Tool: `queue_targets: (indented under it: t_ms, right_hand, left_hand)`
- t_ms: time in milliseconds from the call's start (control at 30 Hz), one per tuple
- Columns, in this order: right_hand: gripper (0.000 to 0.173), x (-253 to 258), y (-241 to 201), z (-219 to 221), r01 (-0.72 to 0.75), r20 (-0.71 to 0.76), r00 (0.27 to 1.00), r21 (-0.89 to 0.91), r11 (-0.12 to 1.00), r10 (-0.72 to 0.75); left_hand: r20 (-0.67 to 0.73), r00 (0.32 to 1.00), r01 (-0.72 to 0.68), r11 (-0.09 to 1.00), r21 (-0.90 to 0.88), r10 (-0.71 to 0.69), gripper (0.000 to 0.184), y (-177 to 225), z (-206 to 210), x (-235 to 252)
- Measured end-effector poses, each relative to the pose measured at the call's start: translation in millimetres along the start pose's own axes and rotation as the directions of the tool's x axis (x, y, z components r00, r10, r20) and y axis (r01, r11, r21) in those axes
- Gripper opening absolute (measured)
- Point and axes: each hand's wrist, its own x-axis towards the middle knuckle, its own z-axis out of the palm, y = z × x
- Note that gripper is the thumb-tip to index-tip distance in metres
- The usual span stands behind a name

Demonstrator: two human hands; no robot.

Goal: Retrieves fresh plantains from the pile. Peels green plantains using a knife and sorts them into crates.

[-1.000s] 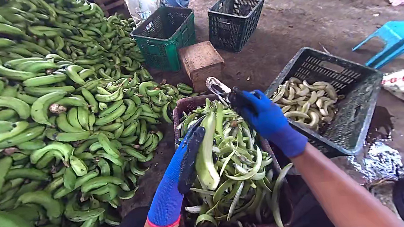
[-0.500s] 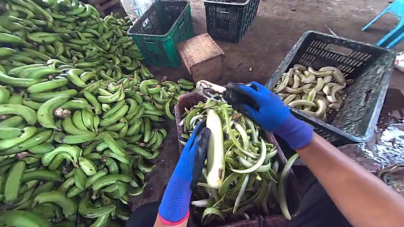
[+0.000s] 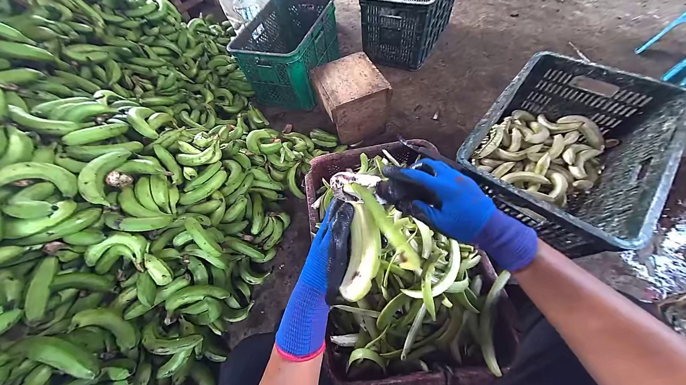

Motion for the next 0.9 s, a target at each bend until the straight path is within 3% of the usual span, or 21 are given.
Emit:
queue_targets:
  t_ms: [100,133,167,233,333,433,533,633,700,767,833,900]
  right_hand:
    - [0.052,-2,1,0,-0.120,0.003,0.993,0.029,0.992,0.120]
    - [0.052,-1,5,-3,-0.130,-0.015,0.991,0.008,0.991,0.130]
    - [0.051,-2,6,-6,-0.125,-0.021,0.992,-0.001,0.992,0.125]
    - [0.053,-9,3,-2,-0.049,-0.006,0.999,0.000,0.999,0.049]
    - [0.048,-24,-12,21,0.148,0.008,0.989,-0.004,0.989,-0.148]
    - [0.044,-28,-23,30,0.211,-0.059,0.975,-0.044,0.976,-0.213]
    - [0.047,-16,-18,18,0.099,-0.058,0.993,-0.006,0.995,-0.100]
    - [0.051,-4,-6,-2,-0.066,0.080,0.995,0.097,0.993,0.058]
    - [0.044,0,5,-6,-0.136,0.139,0.984,0.155,0.979,0.115]
    - [0.043,1,9,-4,-0.191,0.168,0.973,0.191,0.963,0.160]
    - [0.043,-3,4,0,-0.229,0.162,0.966,0.179,0.957,0.201]
    - [0.047,-11,-4,9,-0.171,0.090,0.983,0.124,0.978,0.161]
  left_hand:
    - [0.254,0.967,0.007,0.994,0.107,-0.034,0.055,-5,-2,-2]
    - [0.282,0.958,0.020,0.995,0.102,-0.048,0.058,-6,2,0]
    - [0.230,0.972,0.035,0.997,0.067,-0.049,0.055,-8,5,3]
    - [-0.042,0.999,0.023,0.995,-0.099,-0.027,0.043,-12,6,10]
    - [-0.437,0.897,-0.168,0.869,-0.465,-0.061,0.042,-18,-2,30]
    - [-0.582,0.812,-0.319,0.800,-0.508,-0.045,0.044,-17,-5,35]
    - [-0.468,0.883,-0.256,0.860,-0.442,0.022,0.045,-7,5,27]
    - [-0.129,0.991,-0.042,0.991,-0.131,0.025,0.039,-1,8,10]
    - [0.150,0.988,0.032,0.998,0.058,-0.040,0.045,-2,6,5]
    - [0.298,0.951,0.048,0.991,0.125,-0.083,0.052,-5,8,6]
    - [0.219,0.971,0.082,0.995,0.057,-0.093,0.052,-5,13,8]
    - [0.025,0.995,0.096,0.980,-0.175,-0.094,0.044,-15,13,18]
